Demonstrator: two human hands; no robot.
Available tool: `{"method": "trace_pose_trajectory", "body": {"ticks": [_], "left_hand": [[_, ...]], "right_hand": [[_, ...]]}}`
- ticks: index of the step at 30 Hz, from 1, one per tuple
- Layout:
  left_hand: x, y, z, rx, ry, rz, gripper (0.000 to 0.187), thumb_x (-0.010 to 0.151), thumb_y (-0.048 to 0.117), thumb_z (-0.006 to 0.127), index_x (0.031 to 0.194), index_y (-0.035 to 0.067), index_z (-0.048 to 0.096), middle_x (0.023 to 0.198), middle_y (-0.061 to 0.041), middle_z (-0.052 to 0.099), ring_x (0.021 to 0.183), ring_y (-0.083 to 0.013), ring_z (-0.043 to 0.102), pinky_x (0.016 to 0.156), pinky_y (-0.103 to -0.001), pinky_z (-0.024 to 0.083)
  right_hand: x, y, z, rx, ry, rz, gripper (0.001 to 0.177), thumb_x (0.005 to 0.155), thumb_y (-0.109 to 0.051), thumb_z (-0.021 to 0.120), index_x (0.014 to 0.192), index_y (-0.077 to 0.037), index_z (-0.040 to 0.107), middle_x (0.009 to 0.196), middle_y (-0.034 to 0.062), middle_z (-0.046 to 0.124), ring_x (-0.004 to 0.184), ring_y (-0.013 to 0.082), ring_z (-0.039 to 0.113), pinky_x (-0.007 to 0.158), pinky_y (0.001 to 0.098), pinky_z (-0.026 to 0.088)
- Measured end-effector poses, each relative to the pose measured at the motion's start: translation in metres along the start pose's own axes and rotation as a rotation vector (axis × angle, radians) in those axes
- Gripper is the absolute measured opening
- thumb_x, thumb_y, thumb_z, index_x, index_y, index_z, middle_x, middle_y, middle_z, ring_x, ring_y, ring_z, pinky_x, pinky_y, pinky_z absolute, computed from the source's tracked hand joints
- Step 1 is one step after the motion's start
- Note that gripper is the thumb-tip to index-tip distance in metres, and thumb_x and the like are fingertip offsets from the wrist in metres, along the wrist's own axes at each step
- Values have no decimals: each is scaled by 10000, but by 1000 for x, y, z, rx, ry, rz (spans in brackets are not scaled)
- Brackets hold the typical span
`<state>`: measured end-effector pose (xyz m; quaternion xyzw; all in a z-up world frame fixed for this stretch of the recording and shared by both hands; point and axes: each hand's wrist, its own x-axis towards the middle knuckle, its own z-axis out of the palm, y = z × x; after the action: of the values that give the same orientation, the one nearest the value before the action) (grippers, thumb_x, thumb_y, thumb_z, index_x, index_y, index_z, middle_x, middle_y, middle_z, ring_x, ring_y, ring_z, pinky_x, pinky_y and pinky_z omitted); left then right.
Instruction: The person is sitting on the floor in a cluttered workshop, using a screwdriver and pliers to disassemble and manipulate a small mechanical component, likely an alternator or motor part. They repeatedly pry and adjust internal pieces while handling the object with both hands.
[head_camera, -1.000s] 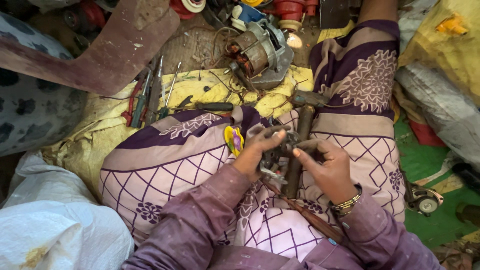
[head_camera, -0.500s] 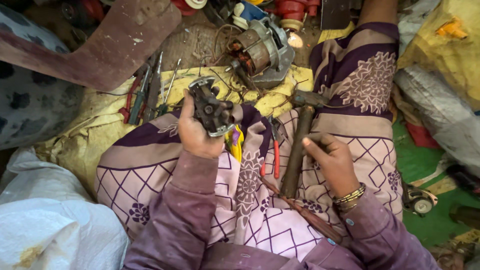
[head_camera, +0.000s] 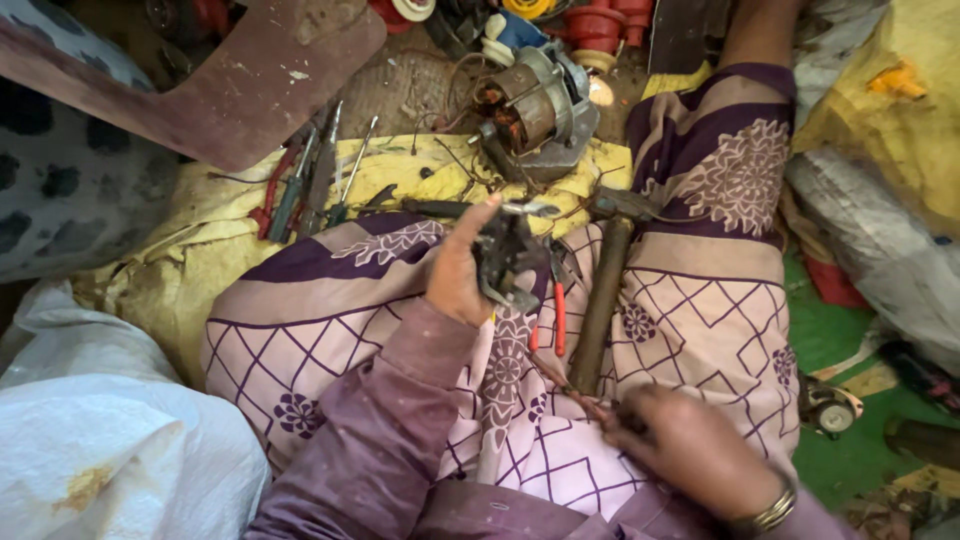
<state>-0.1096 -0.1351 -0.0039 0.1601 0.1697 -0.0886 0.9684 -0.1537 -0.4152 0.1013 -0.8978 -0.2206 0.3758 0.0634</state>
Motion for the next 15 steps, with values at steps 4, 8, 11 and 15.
{"method": "trace_pose_trajectory", "body": {"ticks": [4,8,11,15], "left_hand": [[4,-9,9,63,56,-75,404,928,430,728,1019,37,694,896,-103,740,768,-233,737,760,-370,637],[0,-6,13,260,30,-126,485,928,475,725,1003,-3,707,864,-114,744,725,-225,743,709,-367,621],[-2,-5,16,303,10,-106,459,944,440,726,1053,-6,711,900,-108,753,728,-212,736,702,-361,613],[-2,-10,18,197,-34,-235,507,939,472,685,1071,-16,722,893,-116,767,688,-208,749,631,-347,617]], "right_hand": [[-6,2,20,17,166,-118,367,798,-434,737,978,-115,727,912,107,713,803,317,688,706,422,548],[-16,44,14,385,59,141,394,831,-413,767,1071,-105,713,802,56,713,704,206,717,665,362,589],[-46,86,-4,368,80,269,363,887,-346,757,1162,-115,697,812,88,680,687,162,668,642,339,576],[-84,114,-2,362,123,422,545,924,-243,780,1441,-163,627,954,100,696,736,201,676,667,353,557]]}}
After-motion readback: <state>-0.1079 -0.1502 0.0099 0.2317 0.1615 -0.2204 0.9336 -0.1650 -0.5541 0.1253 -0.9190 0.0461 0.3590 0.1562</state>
